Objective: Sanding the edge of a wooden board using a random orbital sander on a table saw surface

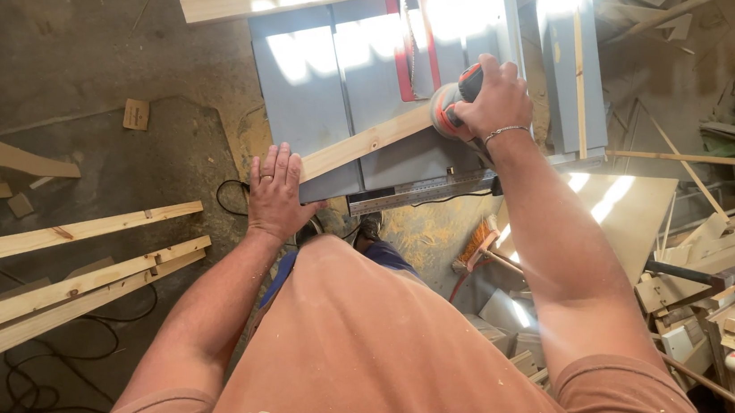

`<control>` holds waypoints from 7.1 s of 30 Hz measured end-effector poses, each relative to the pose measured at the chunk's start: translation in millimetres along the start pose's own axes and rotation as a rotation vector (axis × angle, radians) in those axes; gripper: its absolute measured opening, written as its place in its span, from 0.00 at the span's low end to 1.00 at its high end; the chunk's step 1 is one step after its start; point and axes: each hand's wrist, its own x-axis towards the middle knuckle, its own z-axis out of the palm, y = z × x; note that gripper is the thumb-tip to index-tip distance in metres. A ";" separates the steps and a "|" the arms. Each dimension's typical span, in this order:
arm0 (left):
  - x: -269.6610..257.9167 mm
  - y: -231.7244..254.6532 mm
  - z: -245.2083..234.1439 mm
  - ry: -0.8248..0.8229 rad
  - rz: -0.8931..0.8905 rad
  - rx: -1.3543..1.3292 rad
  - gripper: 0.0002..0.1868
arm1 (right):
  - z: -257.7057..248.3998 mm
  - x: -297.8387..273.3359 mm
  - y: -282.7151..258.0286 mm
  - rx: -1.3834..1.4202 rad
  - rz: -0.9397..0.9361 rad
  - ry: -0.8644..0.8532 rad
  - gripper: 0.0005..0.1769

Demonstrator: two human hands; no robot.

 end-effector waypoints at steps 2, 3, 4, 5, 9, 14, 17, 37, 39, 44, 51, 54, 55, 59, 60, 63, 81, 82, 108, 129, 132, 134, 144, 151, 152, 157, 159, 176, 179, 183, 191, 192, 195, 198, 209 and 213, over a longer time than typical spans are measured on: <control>-0.1 -0.4 1.7 0.010 0.002 -0.030 0.58 | -2.7 -2.4 -8.5 -0.007 -0.017 0.001 0.36; -0.7 -0.3 2.5 0.020 0.005 -0.060 0.57 | -3.9 -4.3 -12.4 -0.015 -0.033 0.001 0.36; -0.7 -0.1 3.2 0.019 0.005 -0.060 0.57 | -5.1 -8.3 -19.7 -0.016 -0.033 0.001 0.36; -0.7 0.0 3.9 0.014 0.009 -0.049 0.57 | -6.3 -12.4 -27.0 -0.025 -0.063 -0.024 0.38; 0.1 5.3 5.1 0.161 -0.014 -0.109 0.60 | 17.2 -28.1 -52.2 -0.073 -0.104 -0.032 0.46; -1.5 4.7 8.7 0.189 -0.005 -0.100 0.61 | 28.8 -59.4 -96.2 -0.057 -0.239 -0.047 0.46; -5.0 3.1 14.5 0.217 0.008 -0.077 0.60 | 20.9 -84.4 -121.4 -0.085 -0.310 -0.033 0.45; -33.3 -1.8 34.0 0.363 0.063 0.041 0.41 | 28.4 -20.9 -28.2 -0.059 -0.087 0.012 0.48; -33.3 0.5 27.9 0.363 0.052 0.030 0.37 | 21.6 -17.6 -19.6 -0.038 -0.029 0.003 0.47; -37.7 -0.2 19.8 0.356 0.048 0.030 0.37 | 18.0 -16.5 9.9 -0.015 0.029 -0.003 0.44; -29.5 -35.1 10.7 0.327 0.205 -0.146 0.25 | -41.4 -56.2 4.6 0.035 0.129 0.051 0.43; -28.2 -51.0 15.1 0.064 0.096 -0.337 0.22 | -57.5 -58.4 5.3 0.042 0.138 0.056 0.44; -21.3 -54.4 -1.9 0.064 0.093 -0.339 0.22 | -59.0 -58.0 4.2 0.040 0.136 0.055 0.44; 0.1 -64.2 -25.0 -0.253 -0.094 -0.409 0.20 | -55.2 -53.8 0.5 0.026 0.101 0.029 0.44; 2.5 -66.3 -20.5 -0.215 -0.121 -0.382 0.21 | -51.7 -51.7 -1.3 0.018 0.093 -0.002 0.45; 15.1 -66.4 -1.8 0.080 0.020 -0.160 0.18 | -40.2 -49.2 -3.7 0.012 0.056 -0.043 0.46; -0.1 -29.4 5.5 0.193 0.158 -0.107 0.33 | 9.9 -63.6 -47.6 -0.039 -0.128 -0.068 0.46; -0.1 -29.6 6.5 0.191 0.160 -0.108 0.33 | 10.6 -65.5 -53.4 -0.039 -0.125 -0.070 0.46; -5.0 -28.6 18.8 0.264 0.104 -0.085 0.34 | 21.1 -85.6 -101.1 -0.048 -0.268 -0.051 0.46; -7.3 -36.2 7.0 0.250 0.132 -0.107 0.31 | 9.1 -31.8 -30.7 -0.049 -0.110 -0.045 0.46; -7.4 -36.7 9.3 0.255 0.133 -0.093 0.31 | 10.7 -32.8 -31.2 -0.058 -0.109 -0.005 0.46; -6.3 -37.1 7.2 0.256 0.134 -0.097 0.30 | 10.4 -32.0 -30.0 -0.060 -0.105 -0.029 0.46; -5.1 -38.7 7.4 0.266 0.145 -0.111 0.30 | 14.9 -31.0 -34.3 -0.051 -0.103 -0.022 0.47; -7.2 -38.0 10.8 0.274 0.141 -0.090 0.30 | 9.9 -41.3 -50.7 -0.042 -0.118 -0.033 0.46; -6.9 -38.1 10.6 0.273 0.140 -0.090 0.30 | 10.7 -42.2 -52.2 -0.048 -0.123 -0.046 0.46; -7.6 -37.9 8.4 0.255 0.138 -0.109 0.30 | 12.7 -53.6 -64.7 -0.047 -0.157 -0.063 0.47; -6.6 -37.5 9.1 0.282 0.138 -0.097 0.29 | 11.2 -59.1 -71.0 -0.045 -0.200 -0.106 0.47; -9.0 -36.1 18.5 0.272 0.114 -0.073 0.30 | 22.9 -91.3 -116.7 -0.064 -0.312 -0.059 0.46; -10.1 -36.4 18.3 0.264 0.102 -0.073 0.31 | 24.4 -80.4 -101.4 -0.073 -0.269 -0.051 0.48; -9.2 -33.8 10.8 0.257 0.096 -0.089 0.31 | 15.4 -68.1 -76.7 -0.038 -0.221 -0.013 0.47; -8.9 -36.9 15.1 0.285 0.118 -0.086 0.29 | 16.5 -40.7 -33.6 -0.064 -0.124 0.023 0.47; -8.5 -36.9 14.7 0.286 0.119 -0.085 0.29 | 14.8 -37.9 -29.1 -0.047 -0.110 0.028 0.46; -9.8 -38.4 18.8 0.291 0.114 -0.094 0.29 | 11.4 -34.6 -19.8 -0.042 -0.062 0.008 0.46; -10.3 -39.2 21.5 0.299 0.116 -0.088 0.29 | 11.9 -34.4 -19.2 -0.062 -0.074 -0.014 0.46; -7.5 -23.4 -4.1 0.217 0.069 -0.034 0.30 | 20.6 -76.3 -53.0 -0.070 -0.206 -0.023 0.48; 20.0 8.6 -22.1 0.110 0.073 0.009 0.33 | 17.2 -89.1 -43.7 -0.004 -0.122 -0.027 0.48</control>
